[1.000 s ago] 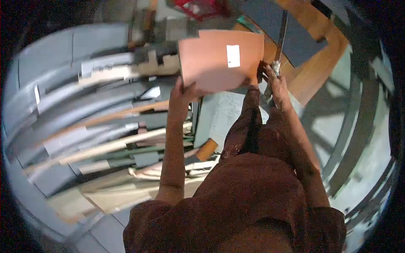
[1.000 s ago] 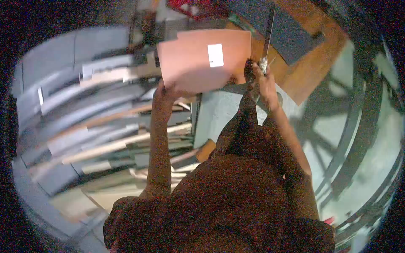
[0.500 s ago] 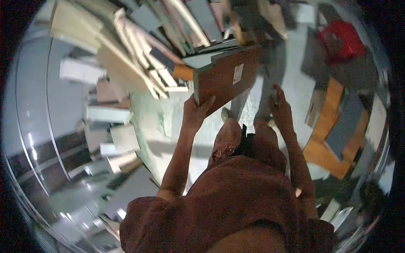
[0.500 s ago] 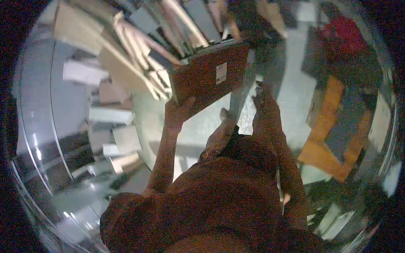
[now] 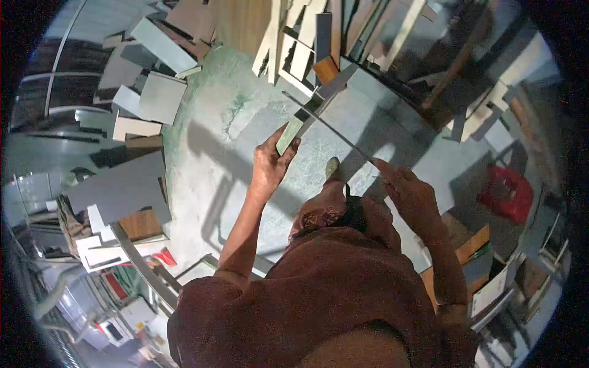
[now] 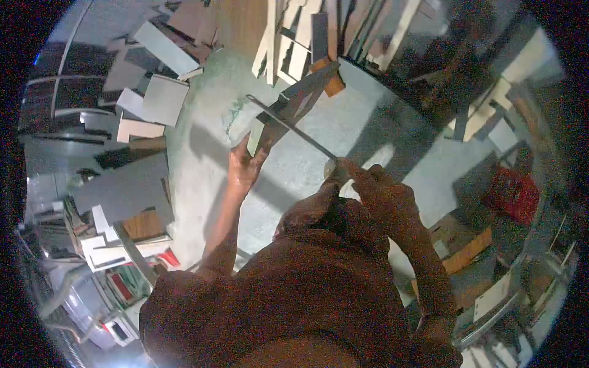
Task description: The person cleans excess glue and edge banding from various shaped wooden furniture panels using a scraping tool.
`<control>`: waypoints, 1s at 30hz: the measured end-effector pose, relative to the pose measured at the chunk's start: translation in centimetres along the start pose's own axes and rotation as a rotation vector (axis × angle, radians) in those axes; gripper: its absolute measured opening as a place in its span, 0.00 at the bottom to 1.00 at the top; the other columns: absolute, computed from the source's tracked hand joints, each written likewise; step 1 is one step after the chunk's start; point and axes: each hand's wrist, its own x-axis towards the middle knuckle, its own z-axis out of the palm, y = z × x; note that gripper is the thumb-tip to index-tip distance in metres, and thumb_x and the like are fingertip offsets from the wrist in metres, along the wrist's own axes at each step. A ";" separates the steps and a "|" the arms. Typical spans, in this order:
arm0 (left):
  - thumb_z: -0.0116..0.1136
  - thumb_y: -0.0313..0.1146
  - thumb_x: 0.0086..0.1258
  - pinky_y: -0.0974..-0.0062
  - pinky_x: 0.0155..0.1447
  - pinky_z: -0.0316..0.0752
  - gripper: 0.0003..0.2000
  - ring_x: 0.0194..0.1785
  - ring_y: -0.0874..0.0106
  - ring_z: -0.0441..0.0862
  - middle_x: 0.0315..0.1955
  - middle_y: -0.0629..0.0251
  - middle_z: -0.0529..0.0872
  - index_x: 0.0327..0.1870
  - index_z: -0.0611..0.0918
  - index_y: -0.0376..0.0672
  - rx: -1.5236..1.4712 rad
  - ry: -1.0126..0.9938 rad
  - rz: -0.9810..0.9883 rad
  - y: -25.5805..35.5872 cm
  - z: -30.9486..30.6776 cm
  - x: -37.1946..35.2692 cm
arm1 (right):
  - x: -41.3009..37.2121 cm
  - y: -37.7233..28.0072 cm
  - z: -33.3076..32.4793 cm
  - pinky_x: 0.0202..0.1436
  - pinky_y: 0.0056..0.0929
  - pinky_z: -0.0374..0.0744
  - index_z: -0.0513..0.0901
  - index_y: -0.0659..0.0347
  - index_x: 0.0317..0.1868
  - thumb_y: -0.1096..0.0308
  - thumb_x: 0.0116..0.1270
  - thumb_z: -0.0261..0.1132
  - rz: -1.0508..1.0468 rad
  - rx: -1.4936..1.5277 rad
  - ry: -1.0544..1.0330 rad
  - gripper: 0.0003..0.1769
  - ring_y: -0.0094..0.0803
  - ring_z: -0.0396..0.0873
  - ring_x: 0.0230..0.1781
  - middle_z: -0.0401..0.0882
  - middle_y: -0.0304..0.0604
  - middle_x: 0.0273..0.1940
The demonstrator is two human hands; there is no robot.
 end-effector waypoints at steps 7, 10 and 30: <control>0.58 0.31 0.56 0.75 0.32 0.72 0.18 0.22 0.72 0.77 0.24 0.51 0.80 0.49 0.74 0.39 0.058 0.051 -0.153 -4.4 -6.0 -2.7 | 3.5 -6.2 1.8 0.26 0.32 0.75 0.64 0.44 0.59 0.70 0.57 0.58 -0.198 -0.228 0.007 0.28 0.39 0.76 0.27 0.73 0.47 0.32; 0.58 0.33 0.56 0.74 0.27 0.69 0.19 0.14 0.72 0.69 0.17 0.50 0.76 0.49 0.74 0.38 -0.022 0.227 0.069 -5.5 -4.8 -3.6 | 4.3 -5.8 1.8 0.25 0.30 0.74 0.69 0.44 0.55 0.73 0.55 0.59 -0.338 -0.184 0.226 0.26 0.37 0.75 0.25 0.72 0.44 0.30; 0.56 0.30 0.56 0.71 0.30 0.69 0.17 0.19 0.70 0.71 0.19 0.50 0.77 0.47 0.74 0.35 -0.068 0.248 -0.303 -4.0 -4.3 -4.6 | 10.5 -4.4 -2.3 0.46 0.32 0.70 0.68 0.53 0.56 0.68 0.62 0.52 -0.282 0.196 0.095 0.20 0.45 0.73 0.46 0.72 0.52 0.47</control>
